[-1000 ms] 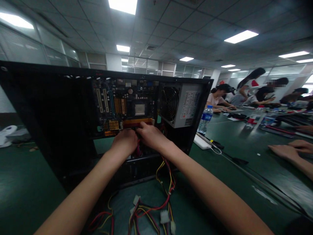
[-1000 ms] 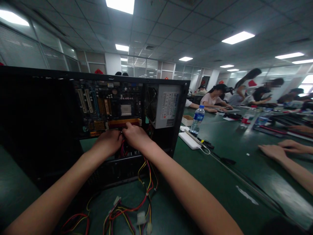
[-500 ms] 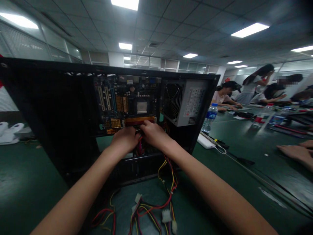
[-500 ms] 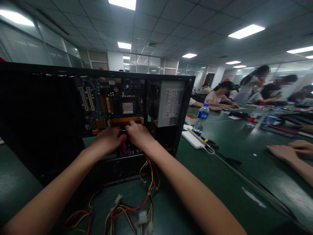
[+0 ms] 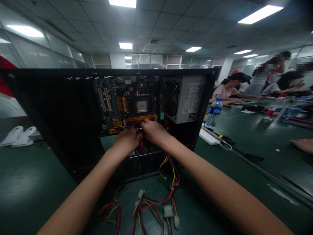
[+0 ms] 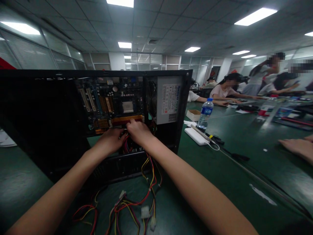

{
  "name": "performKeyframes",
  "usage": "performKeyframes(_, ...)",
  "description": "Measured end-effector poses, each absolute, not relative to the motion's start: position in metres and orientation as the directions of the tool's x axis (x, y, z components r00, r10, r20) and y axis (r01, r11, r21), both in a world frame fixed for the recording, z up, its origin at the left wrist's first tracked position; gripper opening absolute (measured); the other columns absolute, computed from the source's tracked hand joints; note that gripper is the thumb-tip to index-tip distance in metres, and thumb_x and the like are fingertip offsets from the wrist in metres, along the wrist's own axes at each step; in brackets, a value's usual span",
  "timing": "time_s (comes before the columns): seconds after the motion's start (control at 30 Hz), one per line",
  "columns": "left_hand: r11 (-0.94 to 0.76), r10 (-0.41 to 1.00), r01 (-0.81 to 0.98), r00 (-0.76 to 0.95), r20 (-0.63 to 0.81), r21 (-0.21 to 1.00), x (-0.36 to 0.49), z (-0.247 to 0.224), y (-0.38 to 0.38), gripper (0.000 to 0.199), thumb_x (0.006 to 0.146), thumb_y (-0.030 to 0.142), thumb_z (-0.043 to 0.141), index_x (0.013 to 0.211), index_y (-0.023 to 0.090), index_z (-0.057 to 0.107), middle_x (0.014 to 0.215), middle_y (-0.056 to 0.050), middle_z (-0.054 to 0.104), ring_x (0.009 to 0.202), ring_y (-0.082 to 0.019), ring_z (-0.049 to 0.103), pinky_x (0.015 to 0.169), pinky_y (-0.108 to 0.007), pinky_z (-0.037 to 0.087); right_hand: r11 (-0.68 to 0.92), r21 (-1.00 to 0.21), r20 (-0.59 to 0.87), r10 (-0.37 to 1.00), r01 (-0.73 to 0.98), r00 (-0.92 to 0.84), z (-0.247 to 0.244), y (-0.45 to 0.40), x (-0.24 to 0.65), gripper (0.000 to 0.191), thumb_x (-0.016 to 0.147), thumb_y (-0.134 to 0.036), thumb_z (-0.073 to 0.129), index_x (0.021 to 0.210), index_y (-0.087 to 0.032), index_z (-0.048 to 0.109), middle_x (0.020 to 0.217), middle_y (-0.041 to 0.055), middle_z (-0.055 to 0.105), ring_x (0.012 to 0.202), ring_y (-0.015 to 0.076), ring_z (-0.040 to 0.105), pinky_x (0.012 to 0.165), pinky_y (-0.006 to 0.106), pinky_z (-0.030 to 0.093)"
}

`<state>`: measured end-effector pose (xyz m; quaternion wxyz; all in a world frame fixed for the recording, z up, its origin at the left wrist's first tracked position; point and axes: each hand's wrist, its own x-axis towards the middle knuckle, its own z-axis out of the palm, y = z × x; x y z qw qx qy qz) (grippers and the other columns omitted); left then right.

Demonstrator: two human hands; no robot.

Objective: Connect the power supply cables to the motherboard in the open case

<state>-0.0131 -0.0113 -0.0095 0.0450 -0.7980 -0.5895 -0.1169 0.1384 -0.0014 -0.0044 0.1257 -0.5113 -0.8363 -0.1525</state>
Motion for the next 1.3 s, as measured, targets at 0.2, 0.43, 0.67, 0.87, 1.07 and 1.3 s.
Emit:
performKeyframes(0.2,-0.257,0.937,0.965,0.236,0.258,0.05,-0.012,-0.006,-0.014,0.041,0.102,0.034,0.042,0.125,0.019,0.071,0.126,-0.015,0.073,0.115,-0.031,0.07,0.097,-0.04,0.053,0.453,0.145,0.35,0.808,0.88,-0.474,-0.003,-0.001,0.138,0.03,0.101,-0.012,0.043,0.123,-0.009,0.063,0.121,0.0183,0.063,0.105,0.0301,0.071,0.083,0.039,0.059)
performKeyframes(0.43,-0.191,0.936,0.981,0.193,0.293,-0.036,-0.009,-0.001,-0.008,0.04,0.102,0.037,0.042,0.112,0.018,0.076,0.11,-0.016,0.077,0.103,-0.034,0.074,0.084,-0.041,0.057,0.484,0.108,0.348,0.8,0.868,-0.489,-0.005,-0.004,0.141,0.03,0.102,-0.01,0.039,0.121,-0.01,0.063,0.124,0.0171,0.061,0.104,0.0275,0.07,0.085,0.037,0.057)
performKeyframes(0.67,-0.151,0.945,0.984,0.173,0.277,-0.099,-0.001,0.008,-0.015,0.037,0.101,0.029,0.044,0.109,0.014,0.077,0.106,-0.02,0.076,0.104,-0.038,0.073,0.085,-0.046,0.058,0.508,-0.032,0.367,0.807,0.861,-0.463,-0.011,-0.004,0.147,0.036,0.091,0.001,0.046,0.119,-0.012,0.064,0.128,0.0146,0.06,0.111,0.024,0.067,0.093,0.031,0.052)
performKeyframes(0.87,-0.203,0.938,0.977,0.214,0.271,-0.069,0.002,0.012,-0.012,0.034,0.098,0.024,0.045,0.106,0.018,0.078,0.105,-0.017,0.078,0.103,-0.038,0.074,0.083,-0.046,0.058,0.446,-0.056,0.38,0.837,0.893,-0.394,-0.012,-0.002,0.148,0.037,0.088,0.002,0.046,0.115,-0.01,0.068,0.123,0.0153,0.063,0.11,0.0255,0.069,0.09,0.03,0.053)
performKeyframes(1.07,-0.225,0.94,0.974,0.227,0.255,-0.035,0.0,0.008,-0.01,0.035,0.097,0.025,0.045,0.103,0.021,0.079,0.103,-0.016,0.078,0.1,-0.037,0.075,0.081,-0.045,0.058,0.379,-0.042,0.346,0.873,0.924,-0.343,-0.008,-0.007,0.146,0.034,0.092,-0.001,0.045,0.112,-0.01,0.072,0.116,0.0176,0.069,0.105,0.0296,0.072,0.084,0.033,0.055)
performKeyframes(1.3,-0.211,0.94,0.977,0.213,0.265,-0.039,-0.001,0.008,-0.011,0.037,0.097,0.028,0.045,0.11,0.024,0.079,0.11,-0.015,0.078,0.105,-0.038,0.074,0.083,-0.046,0.057,0.345,-0.033,0.321,0.893,0.938,-0.317,-0.002,-0.011,0.145,0.033,0.096,-0.004,0.044,0.113,-0.011,0.072,0.114,0.0189,0.072,0.107,0.0293,0.072,0.086,0.032,0.056)
